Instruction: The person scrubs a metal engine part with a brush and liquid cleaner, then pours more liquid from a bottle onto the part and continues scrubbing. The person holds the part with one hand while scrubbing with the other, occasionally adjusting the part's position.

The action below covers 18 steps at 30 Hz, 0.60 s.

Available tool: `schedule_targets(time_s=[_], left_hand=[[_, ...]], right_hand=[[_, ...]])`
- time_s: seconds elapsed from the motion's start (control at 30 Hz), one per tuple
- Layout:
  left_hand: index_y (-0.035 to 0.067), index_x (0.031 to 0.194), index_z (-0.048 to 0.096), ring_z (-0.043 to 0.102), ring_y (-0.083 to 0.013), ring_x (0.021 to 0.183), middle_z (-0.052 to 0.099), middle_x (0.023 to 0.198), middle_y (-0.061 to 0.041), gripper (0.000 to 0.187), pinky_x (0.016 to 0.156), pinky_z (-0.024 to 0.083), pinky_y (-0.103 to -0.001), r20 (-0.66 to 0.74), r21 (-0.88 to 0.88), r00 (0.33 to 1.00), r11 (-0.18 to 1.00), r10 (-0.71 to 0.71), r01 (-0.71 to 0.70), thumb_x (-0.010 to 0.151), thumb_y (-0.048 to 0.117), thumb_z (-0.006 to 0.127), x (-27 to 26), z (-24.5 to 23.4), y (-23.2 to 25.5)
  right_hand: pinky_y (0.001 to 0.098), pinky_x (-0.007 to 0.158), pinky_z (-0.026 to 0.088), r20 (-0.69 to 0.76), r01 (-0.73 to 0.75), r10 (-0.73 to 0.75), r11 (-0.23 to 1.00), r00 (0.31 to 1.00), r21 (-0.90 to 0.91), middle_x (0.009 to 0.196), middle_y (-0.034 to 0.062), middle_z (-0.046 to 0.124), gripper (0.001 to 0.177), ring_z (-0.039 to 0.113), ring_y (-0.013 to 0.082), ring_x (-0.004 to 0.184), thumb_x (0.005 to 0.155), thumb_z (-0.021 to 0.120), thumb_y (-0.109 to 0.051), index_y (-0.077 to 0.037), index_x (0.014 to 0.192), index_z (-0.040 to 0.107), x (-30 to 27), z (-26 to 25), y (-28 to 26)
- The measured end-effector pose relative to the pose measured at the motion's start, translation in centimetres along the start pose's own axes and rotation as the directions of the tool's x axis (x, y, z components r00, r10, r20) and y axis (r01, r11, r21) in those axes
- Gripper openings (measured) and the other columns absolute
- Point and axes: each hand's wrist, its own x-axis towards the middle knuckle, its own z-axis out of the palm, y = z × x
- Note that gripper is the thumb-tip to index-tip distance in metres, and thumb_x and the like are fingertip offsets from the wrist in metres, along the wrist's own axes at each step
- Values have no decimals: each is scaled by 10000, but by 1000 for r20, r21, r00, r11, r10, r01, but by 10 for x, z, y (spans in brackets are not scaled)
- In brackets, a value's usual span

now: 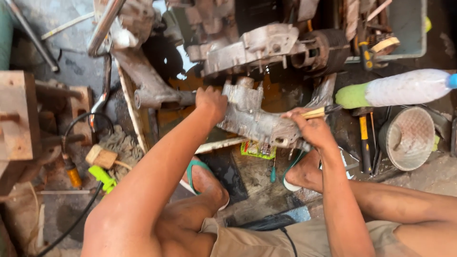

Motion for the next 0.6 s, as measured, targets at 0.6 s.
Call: schedule_targets(time_s=[0.6], left_hand=[[100, 1458, 517, 662, -325, 1210, 714, 1287, -86, 836, 1031, 441, -561, 12, 25, 995, 995, 95, -96, 806, 547, 788, 38, 22, -6]], right_hand=[[474, 804, 574, 197, 141, -161, 983, 967, 114, 873, 187, 793, 200, 742, 368, 825, 919, 703, -231, -161, 1039, 847, -72, 1, -49]])
